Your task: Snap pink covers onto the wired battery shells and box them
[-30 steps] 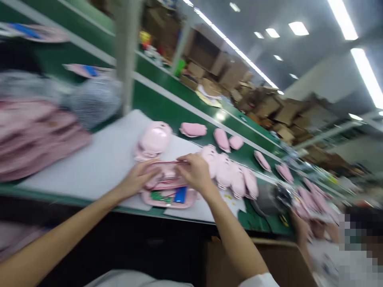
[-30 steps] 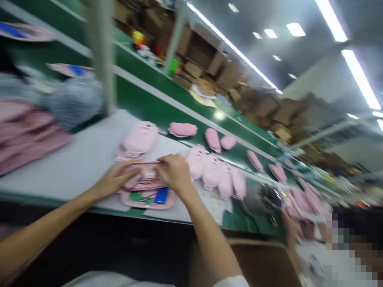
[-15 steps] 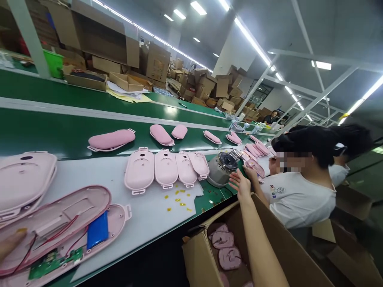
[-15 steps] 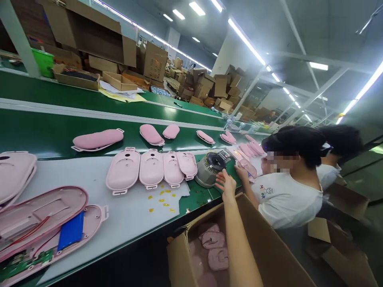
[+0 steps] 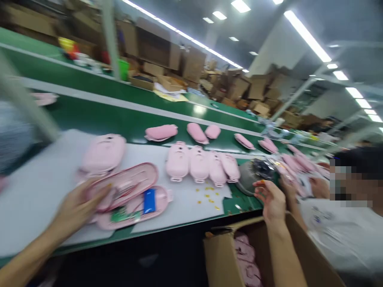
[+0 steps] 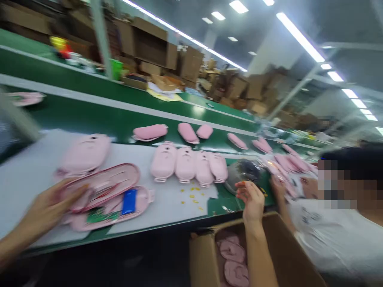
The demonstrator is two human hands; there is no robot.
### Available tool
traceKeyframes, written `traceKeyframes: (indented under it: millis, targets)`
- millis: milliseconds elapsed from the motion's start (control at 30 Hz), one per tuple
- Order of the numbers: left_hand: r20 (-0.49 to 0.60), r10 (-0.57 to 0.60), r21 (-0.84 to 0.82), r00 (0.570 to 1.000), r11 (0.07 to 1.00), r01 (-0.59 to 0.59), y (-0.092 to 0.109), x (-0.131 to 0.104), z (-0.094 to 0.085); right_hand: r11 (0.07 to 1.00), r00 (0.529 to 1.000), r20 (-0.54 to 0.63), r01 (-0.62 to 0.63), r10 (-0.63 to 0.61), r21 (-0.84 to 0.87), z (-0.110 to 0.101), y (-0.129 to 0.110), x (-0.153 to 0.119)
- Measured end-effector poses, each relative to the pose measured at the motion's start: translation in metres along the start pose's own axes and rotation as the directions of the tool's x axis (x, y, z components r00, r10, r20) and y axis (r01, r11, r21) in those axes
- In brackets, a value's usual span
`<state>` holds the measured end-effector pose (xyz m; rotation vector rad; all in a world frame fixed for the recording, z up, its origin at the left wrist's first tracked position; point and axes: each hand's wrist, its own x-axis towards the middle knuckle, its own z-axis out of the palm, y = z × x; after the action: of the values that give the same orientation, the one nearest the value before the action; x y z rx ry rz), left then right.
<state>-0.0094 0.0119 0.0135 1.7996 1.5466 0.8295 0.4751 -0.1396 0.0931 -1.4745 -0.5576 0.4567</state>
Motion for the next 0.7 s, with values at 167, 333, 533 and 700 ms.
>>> traceKeyframes:
  millis: [167, 333, 533, 700]
  targets:
    - [0.038, 0.097, -0.291, 0.995, 0.953, -0.082, 0.024, -0.013, 0.006, 0.840, 0.618, 0.722, 0.535, -0.311, -0.096, 0.159, -0.017, -0.104]
    - [-0.020, 0.094, -0.499, 0.995, 0.862, -0.091, 0.013, -0.020, 0.010, 0.557, -0.025, 0.944, 0.802, -0.328, 0.215, 0.266, 0.023, -0.173]
    - [-0.075, 0.027, -0.690, 0.997, 0.720, -0.072, 0.006, -0.025, 0.020, 0.665, 0.226, 0.944, 0.747, -0.242, -0.008, 0.269, 0.044, -0.188]
    - [0.025, 0.032, -0.898, 0.999, 0.439, 0.008, 0.007, -0.033, 0.018, 0.626, 0.319, 0.909, 0.775, -0.270, -0.086, 0.274, 0.046, -0.204]
